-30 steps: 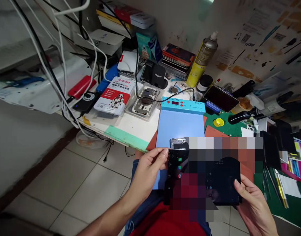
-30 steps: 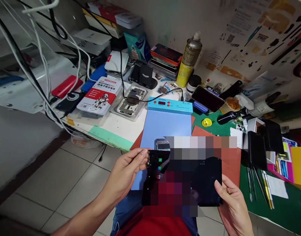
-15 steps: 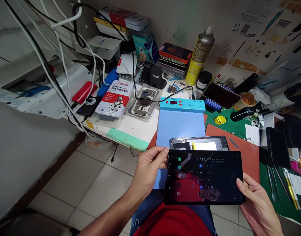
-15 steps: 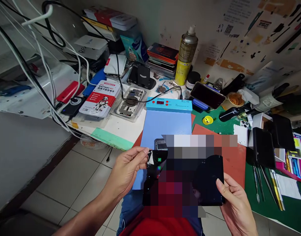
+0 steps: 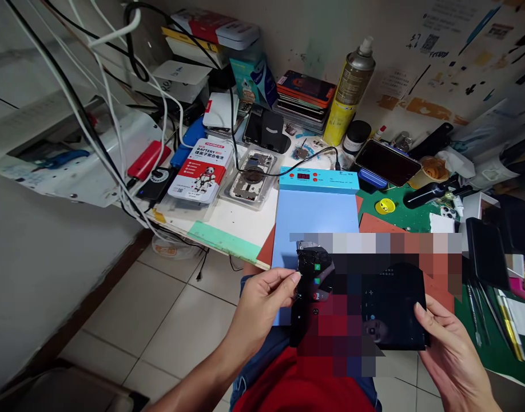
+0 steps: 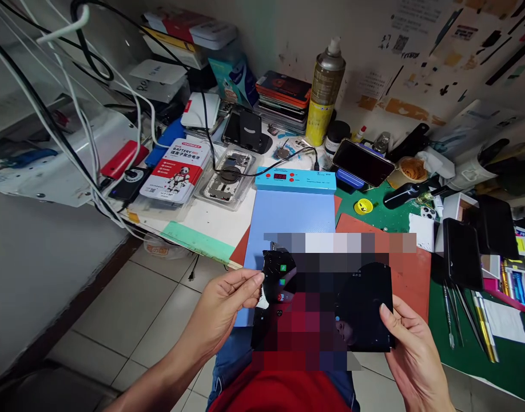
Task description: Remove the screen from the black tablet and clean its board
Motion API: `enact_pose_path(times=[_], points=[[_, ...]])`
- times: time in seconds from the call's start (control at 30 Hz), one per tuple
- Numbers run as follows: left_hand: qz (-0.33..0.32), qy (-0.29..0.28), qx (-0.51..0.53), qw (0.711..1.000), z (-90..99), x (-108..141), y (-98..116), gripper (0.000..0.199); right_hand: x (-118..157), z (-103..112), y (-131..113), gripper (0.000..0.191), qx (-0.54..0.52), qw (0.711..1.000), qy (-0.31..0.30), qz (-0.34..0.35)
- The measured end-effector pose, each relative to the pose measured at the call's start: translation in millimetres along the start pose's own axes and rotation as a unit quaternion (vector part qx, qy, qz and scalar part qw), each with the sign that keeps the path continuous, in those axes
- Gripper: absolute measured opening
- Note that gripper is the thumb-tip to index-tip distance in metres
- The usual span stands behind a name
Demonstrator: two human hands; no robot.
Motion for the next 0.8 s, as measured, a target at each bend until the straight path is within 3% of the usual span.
enact_pose_path(times=[0.4,0.6,0.8], points=[[0.023,0.072,-0.006,0.997,9.5,1,-3,0.046,3,-2,-2,0.053,-0.004,1.000,-0.002,-0.005],[0.051,0.004,0.029,0.998,6.1,9,-11,0.047,6,-8,-4,0.053,-0.011,1.000,-0.009,0.005],[0.030,-0.035,0.005,0.999,0.1,13,-18,0.038,9,-25,-6,0.043,-0.011,0.998,-0.040,0.050]])
Point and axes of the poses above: each hand's wrist, its own x-axis away from the middle knuckle, its own z-axis out of the back of the hand, y = z × x, the point moved 3 cm from there along -x, towards the middle knuckle, and after that the axes turned 8 degrees about -x, right-handed, at the moved point
